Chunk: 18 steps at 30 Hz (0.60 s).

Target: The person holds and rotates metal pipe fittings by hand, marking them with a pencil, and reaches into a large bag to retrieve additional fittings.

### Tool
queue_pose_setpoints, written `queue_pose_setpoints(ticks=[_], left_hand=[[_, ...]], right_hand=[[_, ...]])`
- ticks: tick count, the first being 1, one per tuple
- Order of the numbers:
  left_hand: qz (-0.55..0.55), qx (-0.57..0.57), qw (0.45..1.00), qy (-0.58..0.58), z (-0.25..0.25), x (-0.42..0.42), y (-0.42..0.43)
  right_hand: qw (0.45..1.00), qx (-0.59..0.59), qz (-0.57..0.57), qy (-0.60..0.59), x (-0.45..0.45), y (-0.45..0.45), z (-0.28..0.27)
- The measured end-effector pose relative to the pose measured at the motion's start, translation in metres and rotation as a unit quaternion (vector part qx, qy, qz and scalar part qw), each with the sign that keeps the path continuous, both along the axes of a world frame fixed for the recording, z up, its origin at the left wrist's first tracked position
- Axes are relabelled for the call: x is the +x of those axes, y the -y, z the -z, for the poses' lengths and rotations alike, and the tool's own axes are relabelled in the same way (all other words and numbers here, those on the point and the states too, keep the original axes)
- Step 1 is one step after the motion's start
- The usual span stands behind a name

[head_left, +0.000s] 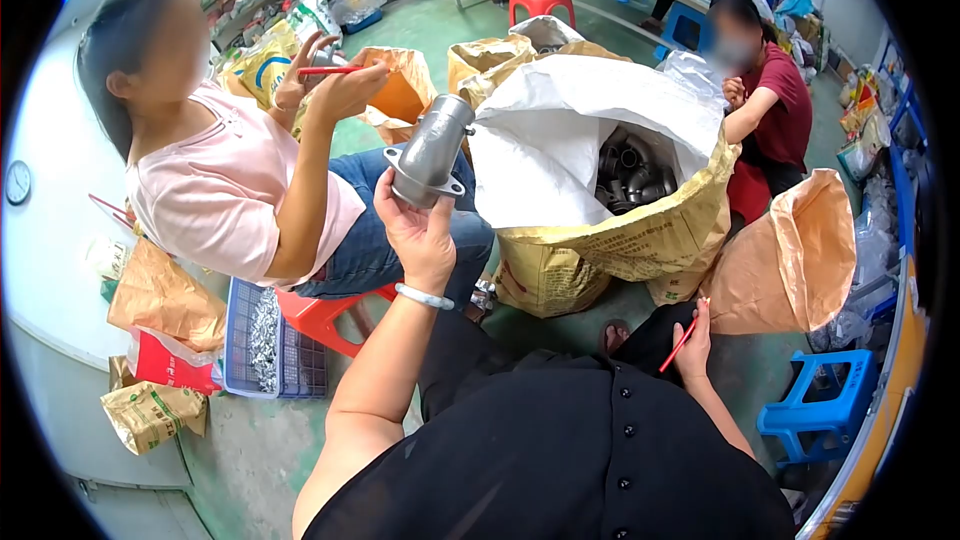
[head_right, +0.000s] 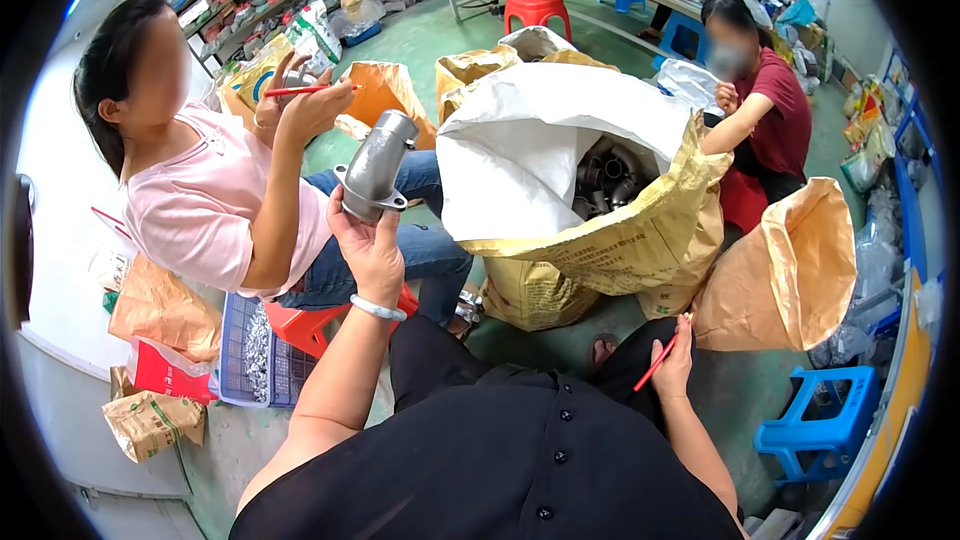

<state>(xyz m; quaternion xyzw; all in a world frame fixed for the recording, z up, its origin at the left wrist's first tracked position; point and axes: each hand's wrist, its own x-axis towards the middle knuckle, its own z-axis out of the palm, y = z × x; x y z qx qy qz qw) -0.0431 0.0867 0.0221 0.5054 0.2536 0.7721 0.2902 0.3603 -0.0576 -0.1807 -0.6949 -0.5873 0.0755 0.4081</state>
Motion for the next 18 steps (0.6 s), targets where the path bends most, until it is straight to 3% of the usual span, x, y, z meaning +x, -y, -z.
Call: queue_pose_setpoints(ticks=[18], left_hand=[[-0.026,0.025,0.999,-0.027,-0.0019,0.0001,0.0029]], right_hand=[[1.0,0.011,0.008,-0.001,-0.001,0.0009,0.0002]])
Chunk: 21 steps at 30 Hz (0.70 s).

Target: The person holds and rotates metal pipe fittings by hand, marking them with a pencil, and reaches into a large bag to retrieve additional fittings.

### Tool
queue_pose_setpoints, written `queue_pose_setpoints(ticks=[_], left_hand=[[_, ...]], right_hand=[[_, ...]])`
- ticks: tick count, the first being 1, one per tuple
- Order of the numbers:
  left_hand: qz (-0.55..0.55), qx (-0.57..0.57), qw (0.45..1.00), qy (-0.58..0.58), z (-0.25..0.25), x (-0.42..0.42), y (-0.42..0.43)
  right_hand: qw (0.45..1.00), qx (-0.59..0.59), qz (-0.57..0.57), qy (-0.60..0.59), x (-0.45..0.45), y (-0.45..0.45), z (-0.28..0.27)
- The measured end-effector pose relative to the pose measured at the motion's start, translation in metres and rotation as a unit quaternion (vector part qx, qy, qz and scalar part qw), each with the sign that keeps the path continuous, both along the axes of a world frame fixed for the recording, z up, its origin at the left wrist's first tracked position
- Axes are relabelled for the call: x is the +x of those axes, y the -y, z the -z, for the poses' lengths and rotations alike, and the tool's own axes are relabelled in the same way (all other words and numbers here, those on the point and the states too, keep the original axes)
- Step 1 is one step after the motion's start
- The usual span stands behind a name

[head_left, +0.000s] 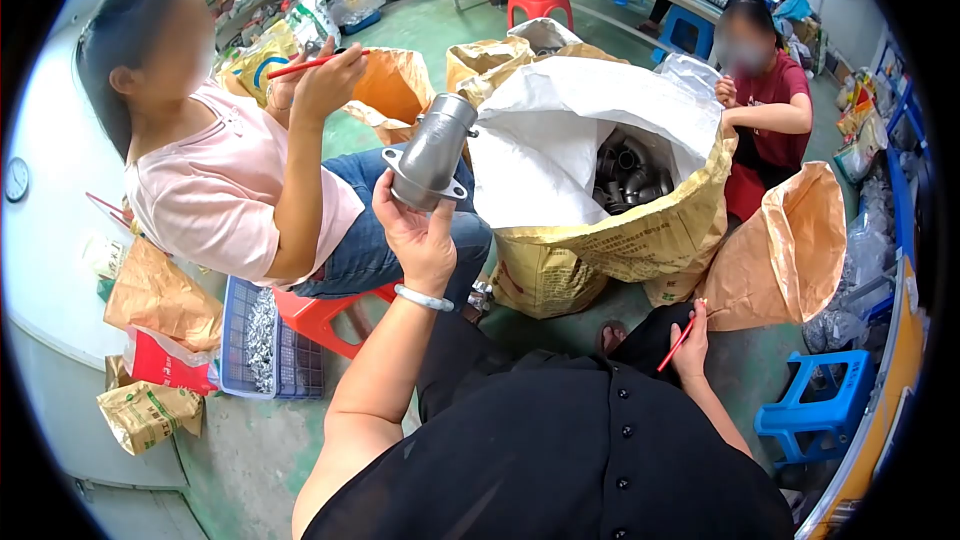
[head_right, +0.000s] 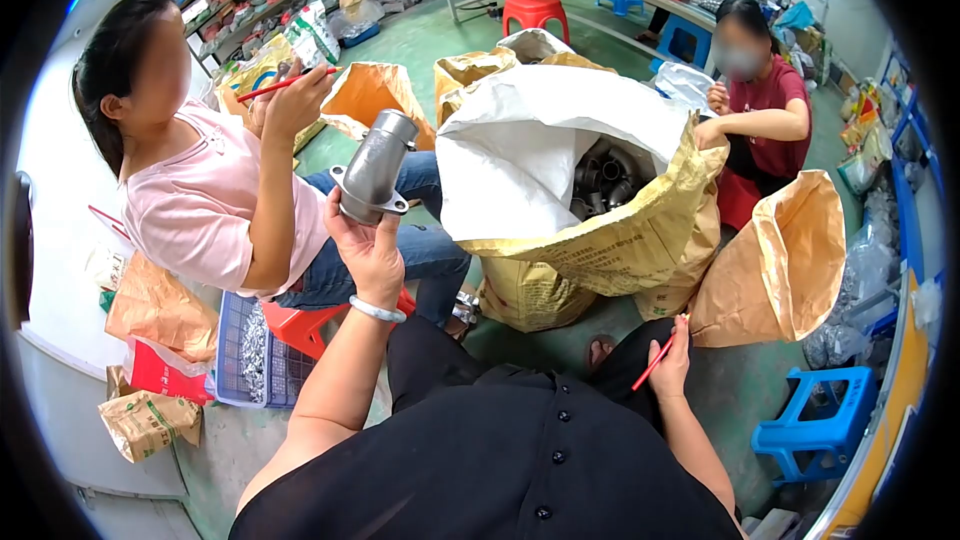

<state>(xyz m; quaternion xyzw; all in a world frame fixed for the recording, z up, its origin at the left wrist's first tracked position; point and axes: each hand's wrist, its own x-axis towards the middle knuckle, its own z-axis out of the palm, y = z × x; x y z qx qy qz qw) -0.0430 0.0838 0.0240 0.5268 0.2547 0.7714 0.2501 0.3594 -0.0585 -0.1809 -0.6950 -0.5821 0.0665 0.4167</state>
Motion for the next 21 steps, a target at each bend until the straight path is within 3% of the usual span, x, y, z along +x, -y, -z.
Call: queue_pose_setpoints(ticks=[8,11,15,21], left_hand=[[0.008,-0.042,0.999,-0.002,-0.008,0.004,0.006],[0.228,-0.188,0.933,0.204,-0.013,0.002,0.009],[0.359,-0.27,0.849,0.278,-0.008,0.0,0.005],[0.398,-0.284,0.823,0.29,-0.016,0.006,0.009]], right_hand=[[1.0,-0.005,0.002,0.004,-0.001,0.0,-0.002],[1.0,0.001,-0.003,0.006,0.001,0.0,0.001],[1.0,-0.007,0.001,0.01,0.0,-0.001,-0.001],[1.0,-0.006,0.002,0.008,0.002,0.0,0.001]])
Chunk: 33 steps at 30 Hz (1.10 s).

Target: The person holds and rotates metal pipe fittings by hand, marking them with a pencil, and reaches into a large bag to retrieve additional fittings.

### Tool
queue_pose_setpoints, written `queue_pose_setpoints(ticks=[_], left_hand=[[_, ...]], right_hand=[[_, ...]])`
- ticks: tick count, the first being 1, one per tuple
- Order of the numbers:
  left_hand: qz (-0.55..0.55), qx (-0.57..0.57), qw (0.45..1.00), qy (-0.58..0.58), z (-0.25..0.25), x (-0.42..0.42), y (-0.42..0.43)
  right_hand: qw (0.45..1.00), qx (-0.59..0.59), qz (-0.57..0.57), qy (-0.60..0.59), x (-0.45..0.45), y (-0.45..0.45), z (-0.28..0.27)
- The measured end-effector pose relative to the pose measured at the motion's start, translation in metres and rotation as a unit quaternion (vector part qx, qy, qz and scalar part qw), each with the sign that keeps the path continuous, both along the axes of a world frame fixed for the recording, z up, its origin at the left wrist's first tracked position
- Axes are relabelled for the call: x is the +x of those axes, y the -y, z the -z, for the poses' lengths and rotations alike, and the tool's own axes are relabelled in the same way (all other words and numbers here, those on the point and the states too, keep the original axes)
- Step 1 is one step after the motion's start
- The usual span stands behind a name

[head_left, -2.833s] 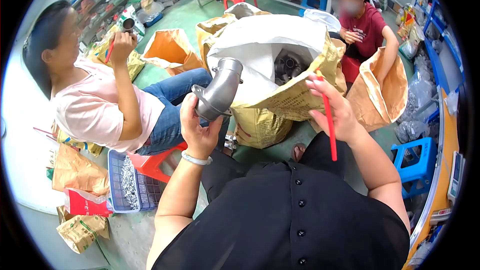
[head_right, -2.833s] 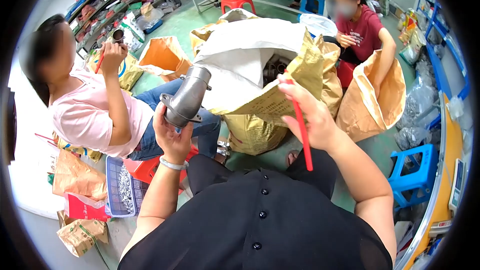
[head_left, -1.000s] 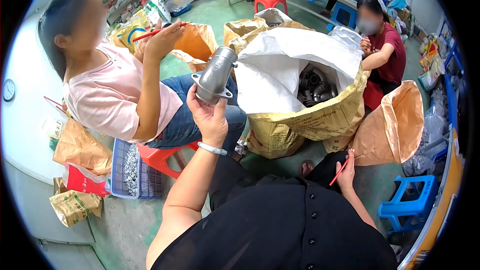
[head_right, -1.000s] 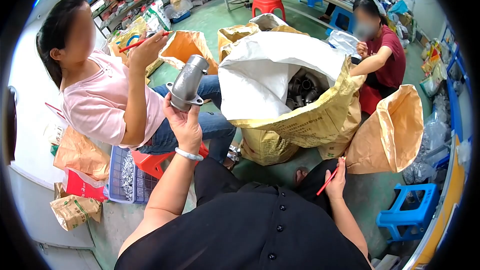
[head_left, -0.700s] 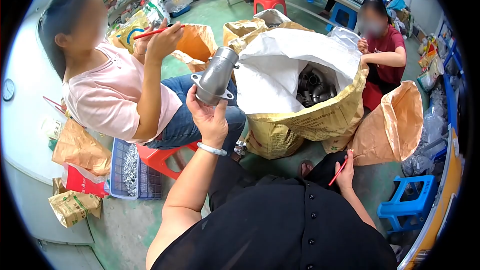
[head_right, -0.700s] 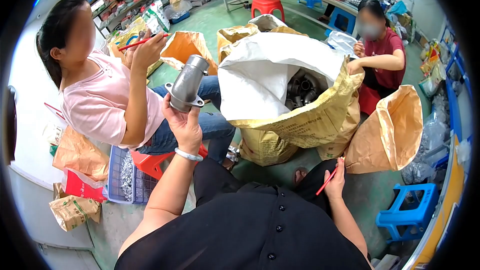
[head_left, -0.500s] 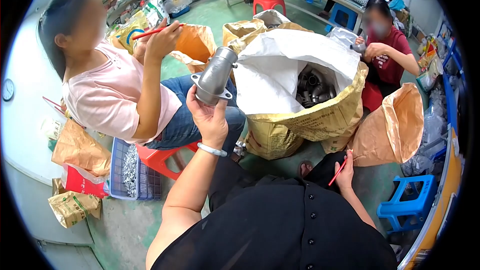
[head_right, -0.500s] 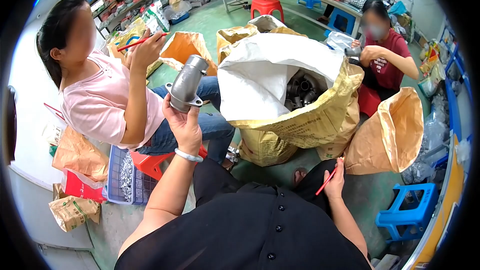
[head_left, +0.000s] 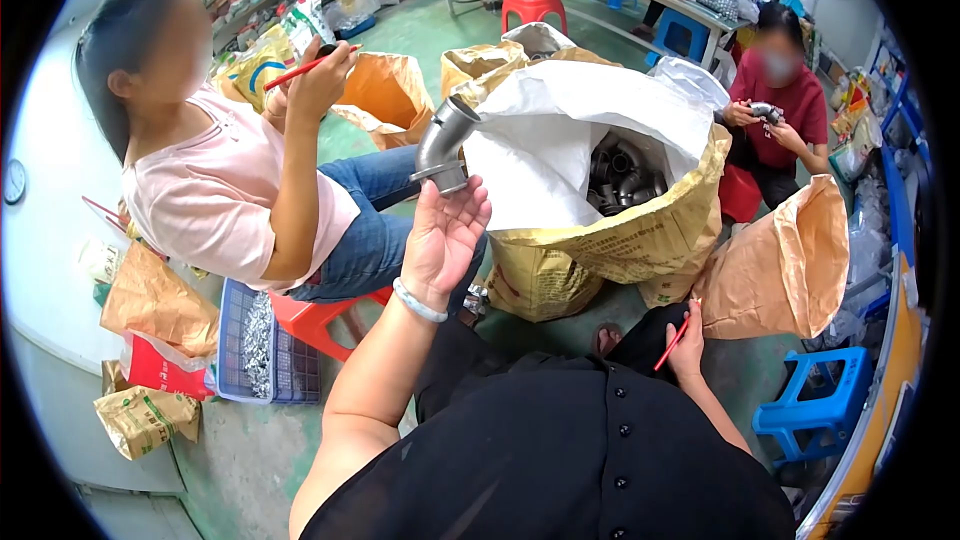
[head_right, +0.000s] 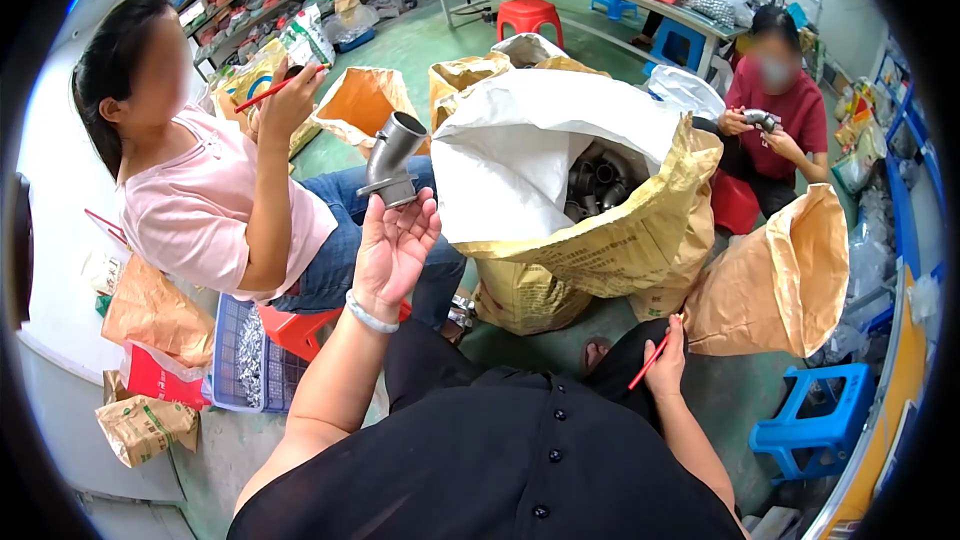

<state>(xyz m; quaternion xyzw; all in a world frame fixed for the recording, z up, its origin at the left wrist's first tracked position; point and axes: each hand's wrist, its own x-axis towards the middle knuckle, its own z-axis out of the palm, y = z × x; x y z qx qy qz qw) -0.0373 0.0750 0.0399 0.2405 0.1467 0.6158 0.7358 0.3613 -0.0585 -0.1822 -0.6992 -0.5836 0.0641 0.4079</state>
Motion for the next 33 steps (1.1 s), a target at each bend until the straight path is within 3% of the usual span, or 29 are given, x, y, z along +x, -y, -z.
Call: queue_pose_setpoints(ticks=[10,22,31,33], left_hand=[[-0.059,-0.037,0.997,-0.039,0.0,-0.002,-0.004],[-0.072,-0.211,0.975,0.0,0.006,-0.024,-0.022],[-0.057,-0.15,0.986,0.052,0.012,-0.045,-0.045],[-0.089,-0.182,0.978,0.043,0.01,-0.052,-0.052]], right_hand=[[1.0,-0.008,0.006,-0.003,0.0,0.0,0.001],[1.0,-0.004,0.011,-0.015,0.004,0.005,0.005],[1.0,0.012,0.017,-0.01,0.0,0.007,-0.001],[0.999,-0.004,0.027,-0.021,0.002,0.013,-0.003]])
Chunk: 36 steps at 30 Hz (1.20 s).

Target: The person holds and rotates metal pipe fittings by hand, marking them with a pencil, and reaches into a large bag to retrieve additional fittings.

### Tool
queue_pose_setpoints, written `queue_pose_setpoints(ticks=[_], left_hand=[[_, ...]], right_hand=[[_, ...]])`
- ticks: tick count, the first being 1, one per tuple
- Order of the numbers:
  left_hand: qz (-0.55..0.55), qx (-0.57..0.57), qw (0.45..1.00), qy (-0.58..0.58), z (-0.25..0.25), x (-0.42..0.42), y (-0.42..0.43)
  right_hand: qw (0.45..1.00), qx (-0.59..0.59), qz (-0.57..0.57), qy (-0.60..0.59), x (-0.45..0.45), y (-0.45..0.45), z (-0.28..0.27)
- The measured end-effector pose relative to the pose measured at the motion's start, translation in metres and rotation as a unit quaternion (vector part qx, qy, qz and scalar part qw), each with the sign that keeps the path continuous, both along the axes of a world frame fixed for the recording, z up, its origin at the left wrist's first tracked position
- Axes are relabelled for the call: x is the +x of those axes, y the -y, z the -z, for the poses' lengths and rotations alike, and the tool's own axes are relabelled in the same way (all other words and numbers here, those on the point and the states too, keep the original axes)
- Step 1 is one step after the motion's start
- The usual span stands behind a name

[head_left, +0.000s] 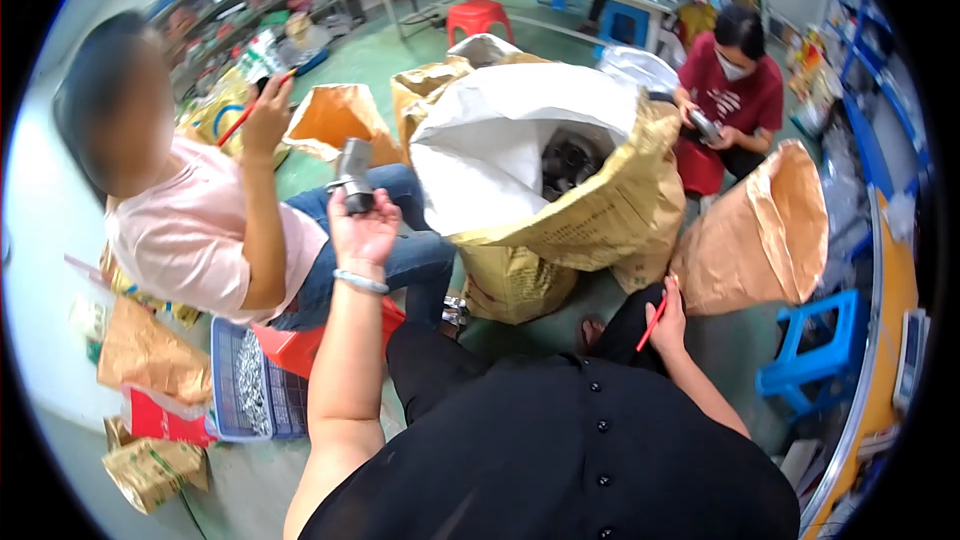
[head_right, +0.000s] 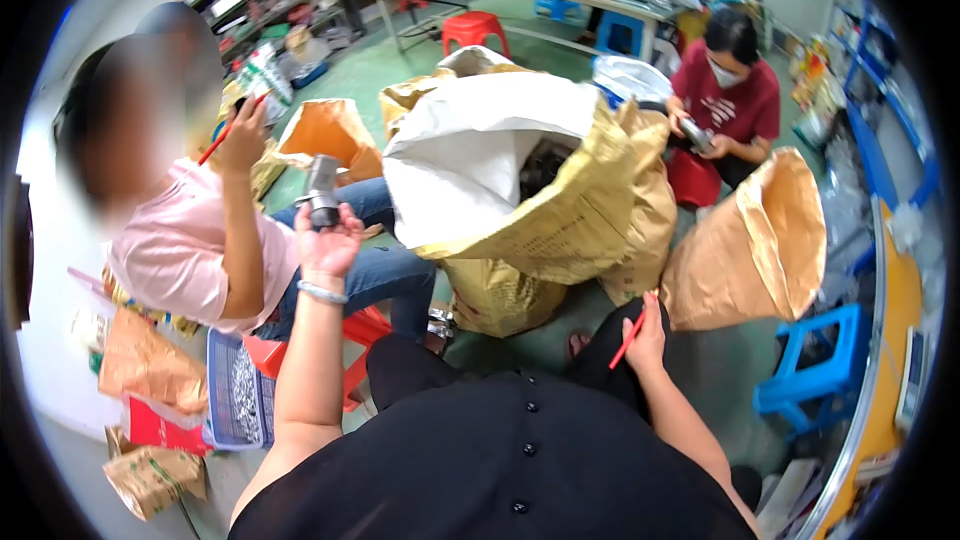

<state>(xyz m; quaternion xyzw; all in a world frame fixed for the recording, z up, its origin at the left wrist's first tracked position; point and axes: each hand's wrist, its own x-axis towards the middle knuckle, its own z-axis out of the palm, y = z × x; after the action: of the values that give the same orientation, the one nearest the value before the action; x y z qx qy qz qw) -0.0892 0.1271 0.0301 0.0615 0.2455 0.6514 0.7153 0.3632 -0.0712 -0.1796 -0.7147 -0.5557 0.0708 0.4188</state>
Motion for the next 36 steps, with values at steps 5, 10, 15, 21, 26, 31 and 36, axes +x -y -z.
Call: queue_pose_setpoints(ticks=[5,10,15,21,26,31,36], left_hand=[[-0.013,-0.013,0.998,-0.066,0.001,-0.019,-0.013],[0.002,-0.001,0.997,-0.075,0.002,-0.023,-0.014],[-0.015,-0.032,0.997,-0.072,0.008,-0.025,-0.011],[0.013,0.104,0.99,-0.099,-0.001,-0.028,-0.016],[0.027,0.16,0.973,-0.162,-0.035,-0.002,-0.005],[0.266,0.141,0.869,-0.393,-0.031,0.063,-0.002],[0.362,0.23,0.672,-0.604,-0.035,0.14,-0.047]], right_hand=[[0.999,-0.008,0.031,-0.008,0.005,0.016,-0.011],[0.999,0.011,0.051,0.002,0.023,0.036,-0.003],[0.998,0.001,0.058,-0.008,0.028,0.044,-0.007],[0.997,-0.01,0.078,0.027,0.029,0.043,-0.008],[0.996,-0.009,0.081,0.038,0.024,0.042,-0.023],[0.994,-0.007,0.056,0.089,0.032,0.032,-0.027],[0.996,-0.018,0.054,0.074,0.036,0.013,-0.007]])
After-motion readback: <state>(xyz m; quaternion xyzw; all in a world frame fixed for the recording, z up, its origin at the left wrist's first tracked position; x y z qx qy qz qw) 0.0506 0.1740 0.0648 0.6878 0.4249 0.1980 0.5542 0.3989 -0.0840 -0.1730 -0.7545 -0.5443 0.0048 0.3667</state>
